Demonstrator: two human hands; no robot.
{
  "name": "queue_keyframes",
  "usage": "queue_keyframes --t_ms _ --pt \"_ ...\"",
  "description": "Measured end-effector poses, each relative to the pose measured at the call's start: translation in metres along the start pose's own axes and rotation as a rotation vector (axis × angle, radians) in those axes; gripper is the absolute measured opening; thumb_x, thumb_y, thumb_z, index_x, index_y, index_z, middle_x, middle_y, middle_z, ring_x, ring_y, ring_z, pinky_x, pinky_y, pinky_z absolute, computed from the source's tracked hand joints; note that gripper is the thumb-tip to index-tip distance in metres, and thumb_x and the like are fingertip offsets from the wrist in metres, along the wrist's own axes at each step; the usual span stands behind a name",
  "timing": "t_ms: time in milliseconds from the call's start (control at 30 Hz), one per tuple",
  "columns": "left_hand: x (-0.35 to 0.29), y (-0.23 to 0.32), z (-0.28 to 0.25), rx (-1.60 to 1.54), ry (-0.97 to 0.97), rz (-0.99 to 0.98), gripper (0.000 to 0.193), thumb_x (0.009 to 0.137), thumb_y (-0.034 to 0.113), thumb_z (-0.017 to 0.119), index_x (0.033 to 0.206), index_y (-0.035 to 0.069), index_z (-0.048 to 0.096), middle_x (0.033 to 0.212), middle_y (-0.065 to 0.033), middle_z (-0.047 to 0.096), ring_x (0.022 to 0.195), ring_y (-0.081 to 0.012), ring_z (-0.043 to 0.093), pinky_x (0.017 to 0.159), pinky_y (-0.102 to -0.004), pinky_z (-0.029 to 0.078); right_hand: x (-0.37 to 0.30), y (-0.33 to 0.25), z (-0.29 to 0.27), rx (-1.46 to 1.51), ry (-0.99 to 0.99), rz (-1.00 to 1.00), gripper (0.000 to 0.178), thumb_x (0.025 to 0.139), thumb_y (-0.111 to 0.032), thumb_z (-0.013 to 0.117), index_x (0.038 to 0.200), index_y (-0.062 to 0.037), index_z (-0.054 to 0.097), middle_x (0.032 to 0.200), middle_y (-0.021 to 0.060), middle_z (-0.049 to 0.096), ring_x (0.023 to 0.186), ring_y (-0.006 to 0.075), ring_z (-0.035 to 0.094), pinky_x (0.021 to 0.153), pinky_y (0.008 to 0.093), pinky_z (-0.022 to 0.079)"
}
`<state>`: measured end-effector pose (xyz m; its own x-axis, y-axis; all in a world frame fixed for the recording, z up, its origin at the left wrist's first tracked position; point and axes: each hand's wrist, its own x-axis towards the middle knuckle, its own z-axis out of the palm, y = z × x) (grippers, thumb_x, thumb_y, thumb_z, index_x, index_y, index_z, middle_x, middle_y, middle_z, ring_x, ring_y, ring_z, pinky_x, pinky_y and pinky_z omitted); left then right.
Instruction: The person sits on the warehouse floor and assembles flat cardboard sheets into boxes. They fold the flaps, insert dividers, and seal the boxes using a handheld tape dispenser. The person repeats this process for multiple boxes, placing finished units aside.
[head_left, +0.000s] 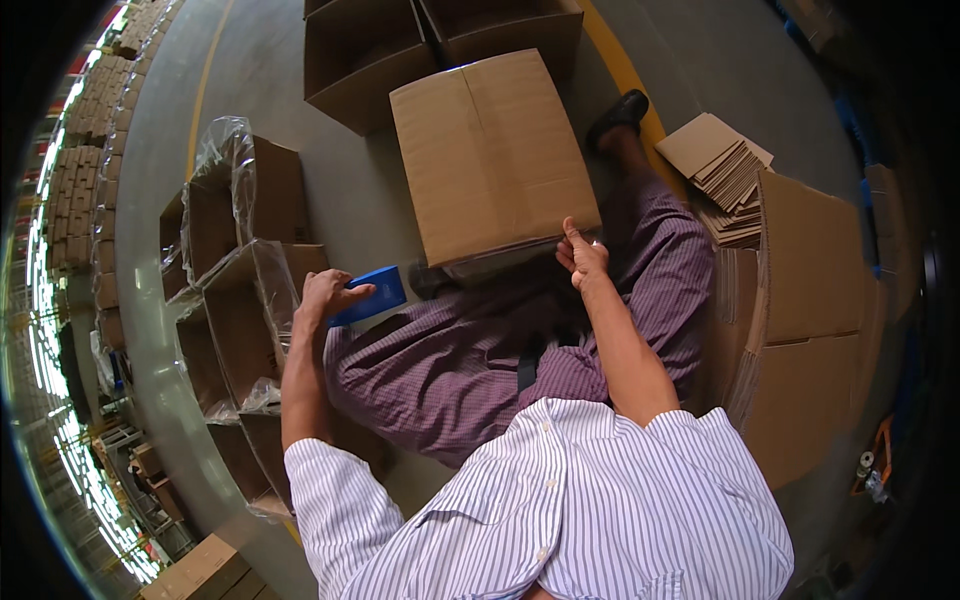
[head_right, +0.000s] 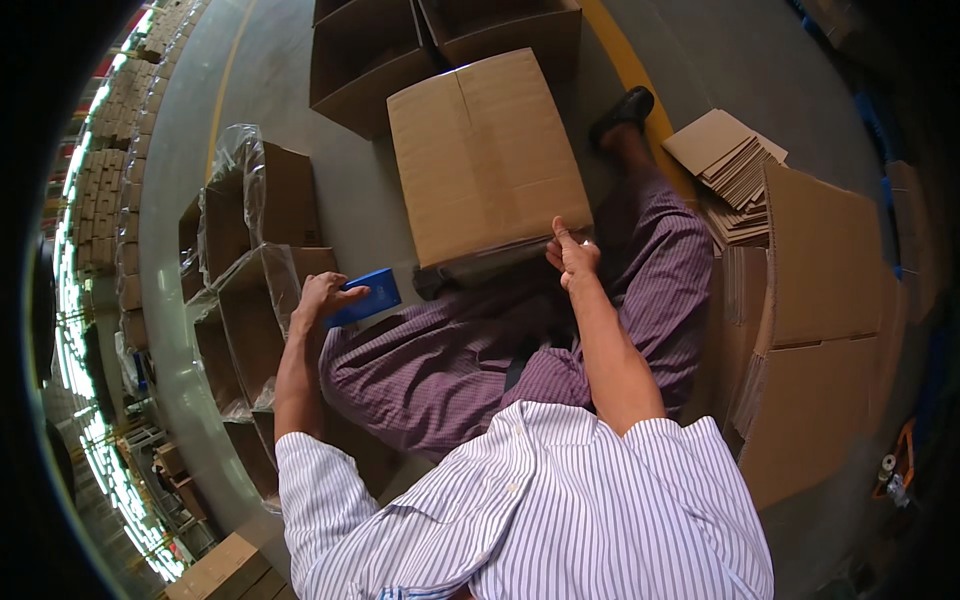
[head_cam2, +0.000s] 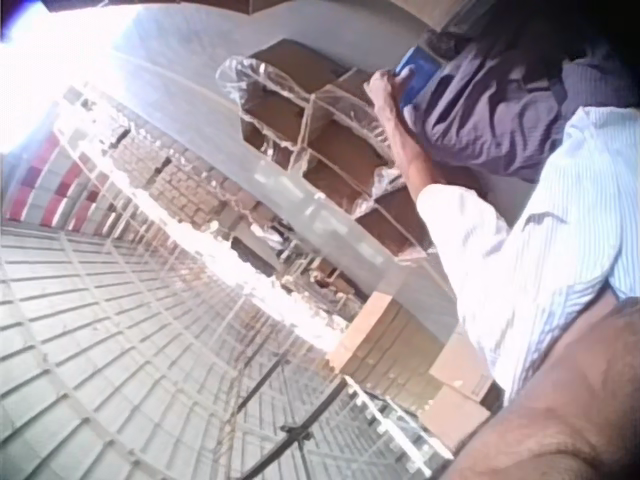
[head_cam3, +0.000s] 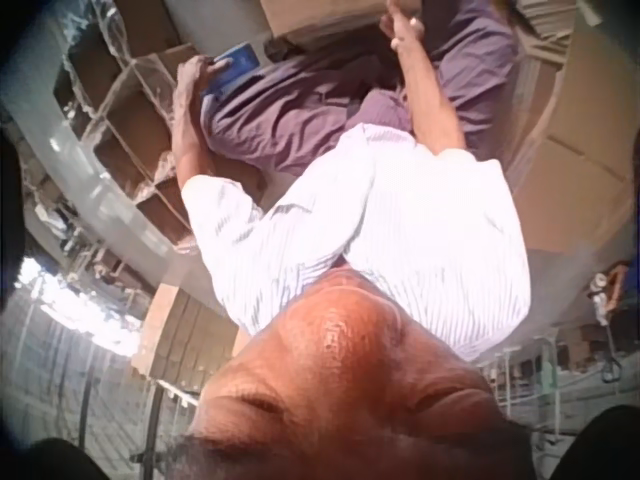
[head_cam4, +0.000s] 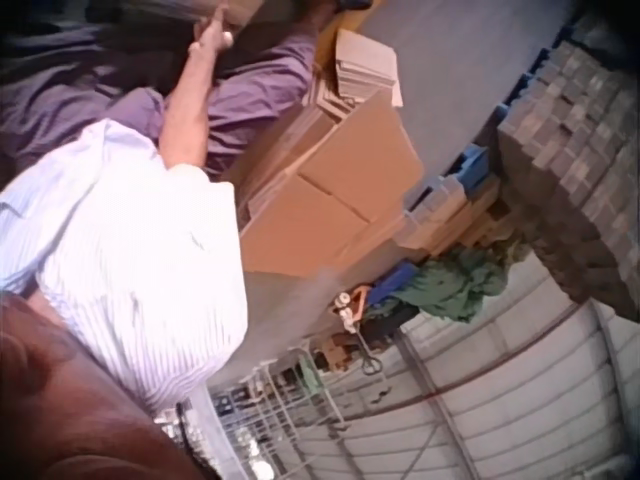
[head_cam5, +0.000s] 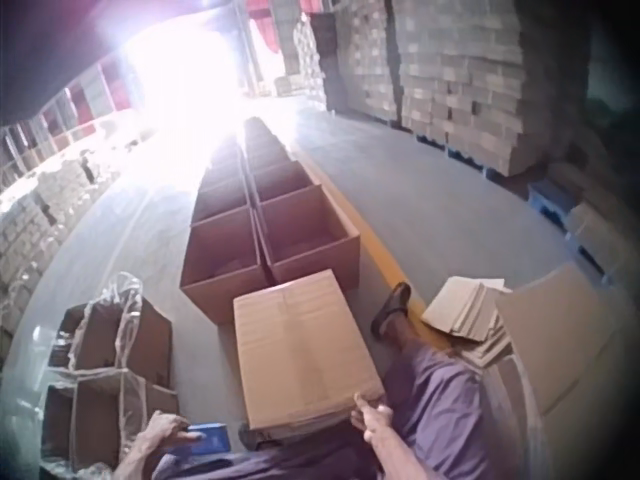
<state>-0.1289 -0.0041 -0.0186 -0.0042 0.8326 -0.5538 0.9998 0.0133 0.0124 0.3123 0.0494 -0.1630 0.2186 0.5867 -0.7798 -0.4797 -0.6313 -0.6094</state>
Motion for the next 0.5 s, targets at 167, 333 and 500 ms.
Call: queue_keyframes --t_ms 167,333,500 --pt "0.051 0.03 0.03 -0.093 -0.079 -0.02 0.069 0.073 0.074 0.061 0.096 0.011 0.076 0.089 -0.0148 0.073 0.089 -0.031 0.07 0.079 -0.0425 0.052 0.003 0.004 -0.006 -0.054 -0.015 0.023 0.051 0.066 -0.045 0.089 0.094 -0.0118 0.063 0.086 -0.0016 0.065 0.073 0.0131 0.065 0.064 0.0298 0.058" --pt "0.075 0.049 0.04 -0.141 -0.059 -0.087 0.07 0.072 0.075 0.062 0.09 0.009 0.077 0.09 -0.0172 0.073 0.09 -0.0326 0.07 0.08 -0.0417 0.053 -0.005 -0.002 -0.006 -0.095 -0.035 0.043 0.052 0.067 -0.045 0.088 0.098 -0.0119 0.063 0.089 -0.0014 0.066 0.075 0.0135 0.065 0.064 0.0299 0.057" --pt "0.072 0.055 0.029 -0.137 -0.077 -0.138 0.068 0.072 0.072 0.064 0.092 0.009 0.077 0.092 -0.0166 0.073 0.09 -0.0325 0.07 0.08 -0.0416 0.053 -0.003 -0.002 -0.005 -0.089 -0.08 0.025 0.05 0.07 -0.043 0.087 0.099 -0.0109 0.064 0.088 -0.0009 0.067 0.075 0.0144 0.066 0.062 0.0295 0.058"
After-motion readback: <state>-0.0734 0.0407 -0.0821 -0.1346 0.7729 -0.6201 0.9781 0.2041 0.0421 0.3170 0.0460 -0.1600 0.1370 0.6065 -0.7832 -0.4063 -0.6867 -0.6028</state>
